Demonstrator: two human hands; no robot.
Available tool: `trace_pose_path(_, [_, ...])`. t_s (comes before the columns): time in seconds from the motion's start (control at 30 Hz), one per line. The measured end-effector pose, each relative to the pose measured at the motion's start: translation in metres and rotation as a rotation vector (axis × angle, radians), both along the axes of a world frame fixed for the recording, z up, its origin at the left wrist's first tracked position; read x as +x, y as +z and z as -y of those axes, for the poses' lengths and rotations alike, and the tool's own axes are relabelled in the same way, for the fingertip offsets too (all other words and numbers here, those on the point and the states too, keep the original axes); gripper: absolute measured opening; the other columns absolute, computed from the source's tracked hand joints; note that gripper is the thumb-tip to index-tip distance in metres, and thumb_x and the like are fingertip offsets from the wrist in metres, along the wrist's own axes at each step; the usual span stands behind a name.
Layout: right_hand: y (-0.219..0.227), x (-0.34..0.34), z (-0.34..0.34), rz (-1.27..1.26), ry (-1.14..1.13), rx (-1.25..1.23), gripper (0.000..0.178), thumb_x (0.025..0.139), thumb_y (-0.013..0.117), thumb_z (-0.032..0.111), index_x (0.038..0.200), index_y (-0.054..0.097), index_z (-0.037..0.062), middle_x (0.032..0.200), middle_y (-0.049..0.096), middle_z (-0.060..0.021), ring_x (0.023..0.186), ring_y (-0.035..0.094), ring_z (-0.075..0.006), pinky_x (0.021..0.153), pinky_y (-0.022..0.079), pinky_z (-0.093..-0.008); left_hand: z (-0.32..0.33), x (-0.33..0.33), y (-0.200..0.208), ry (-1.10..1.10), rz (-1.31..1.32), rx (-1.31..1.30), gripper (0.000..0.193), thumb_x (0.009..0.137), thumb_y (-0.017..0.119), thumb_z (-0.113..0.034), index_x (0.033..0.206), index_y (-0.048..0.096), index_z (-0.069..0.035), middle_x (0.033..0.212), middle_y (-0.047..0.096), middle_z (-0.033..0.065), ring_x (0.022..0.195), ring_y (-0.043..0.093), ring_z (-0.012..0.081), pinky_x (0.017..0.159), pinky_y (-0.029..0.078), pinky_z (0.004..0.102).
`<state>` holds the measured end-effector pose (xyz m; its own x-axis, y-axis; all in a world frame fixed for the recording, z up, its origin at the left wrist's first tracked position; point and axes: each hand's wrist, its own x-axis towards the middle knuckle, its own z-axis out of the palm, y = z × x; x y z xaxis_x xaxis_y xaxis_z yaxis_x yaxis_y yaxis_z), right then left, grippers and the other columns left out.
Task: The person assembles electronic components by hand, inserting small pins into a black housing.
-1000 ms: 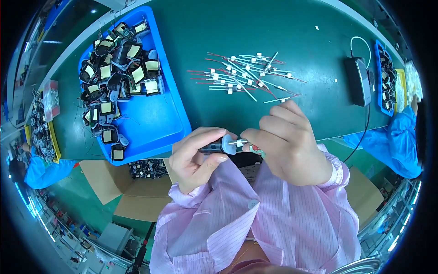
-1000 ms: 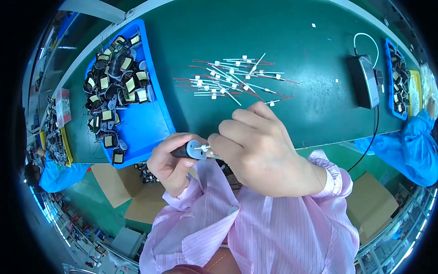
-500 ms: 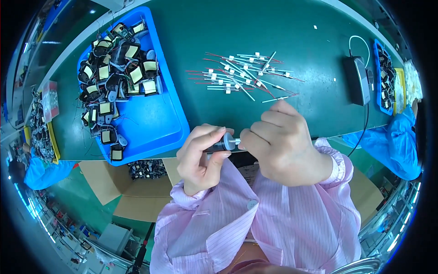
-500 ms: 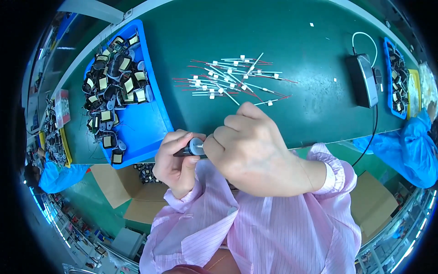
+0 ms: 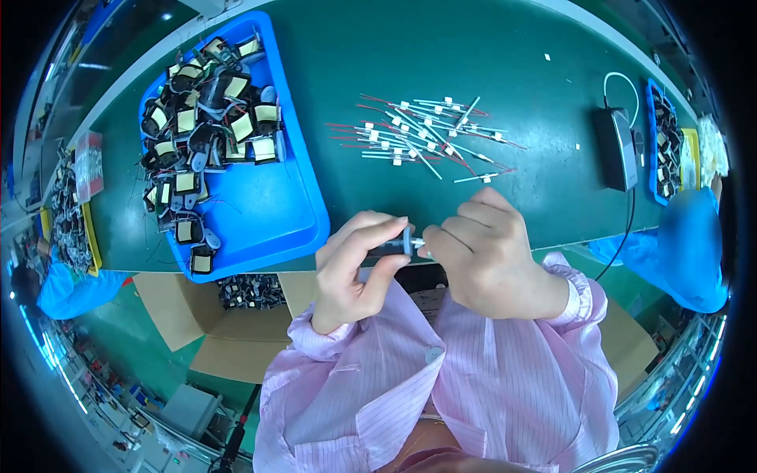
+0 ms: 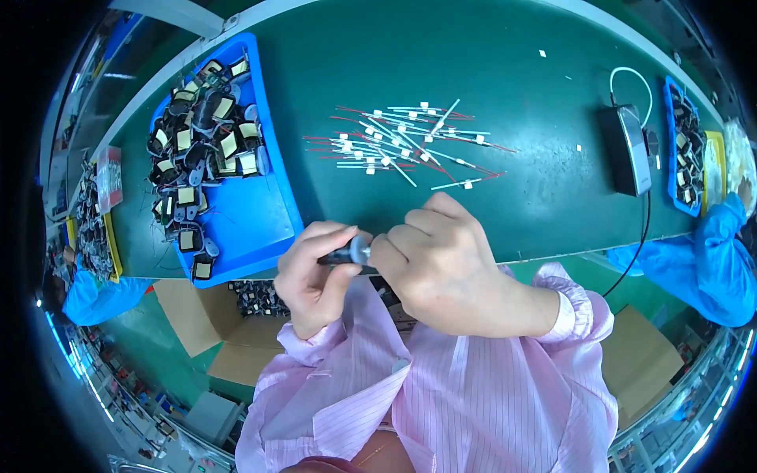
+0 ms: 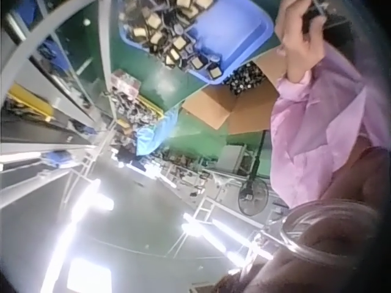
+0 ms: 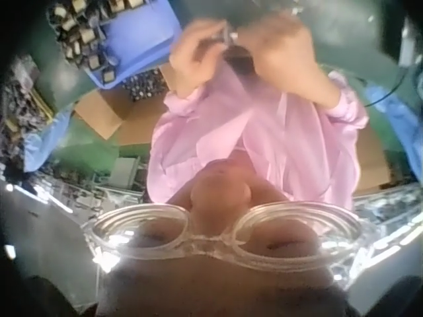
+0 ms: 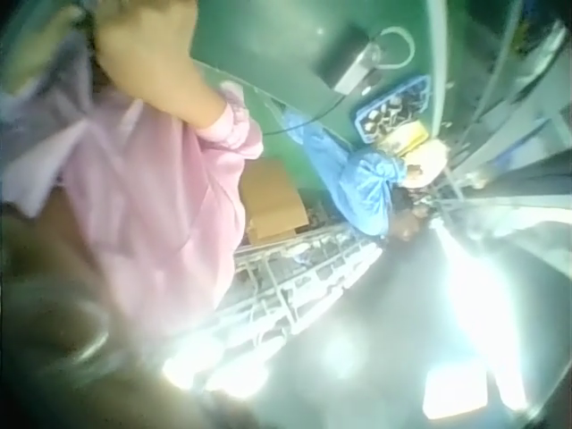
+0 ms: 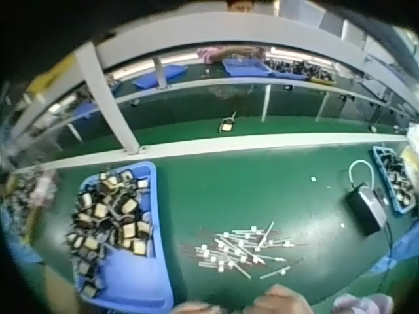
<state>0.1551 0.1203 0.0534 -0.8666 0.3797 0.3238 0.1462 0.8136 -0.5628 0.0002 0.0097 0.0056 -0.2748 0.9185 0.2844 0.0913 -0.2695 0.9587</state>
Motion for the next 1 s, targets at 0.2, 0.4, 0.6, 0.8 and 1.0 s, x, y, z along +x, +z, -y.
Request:
trace_pose_path(0.2, [0.007,-0.002,-0.013,0.053,0.052,-0.089,0.014,0.062,0.063,0.002,0.075,0.060,0.0045,0.061,0.052,-0.0058,0.057,0.053,-0.0228,0.054,0.039,-0.0359,-0.001,-0.012,0.003,-0.040,0.044,-0.046,0.036,0.078,0.072,-0.006,0.109,0.060,0.007,0.100,0.065,0.0202,0.090,0.065,0.0286,0.078,0.052,0.0339])
trace_pose_path(0.4, [0.008,-0.026,-0.083,0.209,-0.125,-0.355,0.012,0.075,0.059,-0.002,0.082,0.067,0.0015,0.069,0.061,-0.0187,0.055,0.055,-0.0305,0.055,0.045,-0.0386,-0.007,-0.044,-0.007,0.367,-0.361,0.030,0.041,0.086,0.066,-0.018,0.119,0.055,0.004,0.115,0.060,0.0182,0.105,0.056,0.0350,0.091,0.043,0.0409])
trace_pose_path(0.6, [-0.049,-0.052,-0.251,0.045,-0.619,-0.813,0.023,0.090,0.047,0.010,0.099,0.067,0.0049,0.063,0.044,0.0040,0.058,0.039,-0.0076,0.058,0.039,-0.0262,-0.023,-0.059,-0.013,0.583,-0.926,-0.351,0.040,0.084,0.055,0.004,0.124,0.054,-0.003,0.122,0.045,0.0212,0.109,0.045,0.0390,0.090,0.041,0.0446])
trace_pose_path(0.8, [-0.070,-0.082,-0.307,-0.120,-0.692,-1.080,0.032,0.093,0.042,0.011,0.119,0.060,0.0069,0.067,0.044,0.0029,0.054,0.037,-0.0079,0.061,0.045,-0.0265,-0.022,-0.063,-0.019,0.543,-0.955,-0.460,0.041,0.085,0.052,0.002,0.126,0.054,-0.006,0.119,0.049,0.0179,0.109,0.046,0.0365,0.093,0.040,0.0446])
trace_pose_path(1.0, [-0.070,-0.076,-0.324,0.191,-0.699,-0.463,0.045,0.091,0.054,0.024,0.134,0.049,0.0109,0.093,0.064,-0.0105,0.073,0.062,-0.0233,0.075,0.052,-0.0368,-0.024,-0.065,-0.022,0.553,-0.999,-0.436,0.031,0.086,0.053,-0.001,0.116,0.058,-0.003,0.103,0.056,0.0150,0.099,0.051,0.0342,0.086,0.043,0.0426])
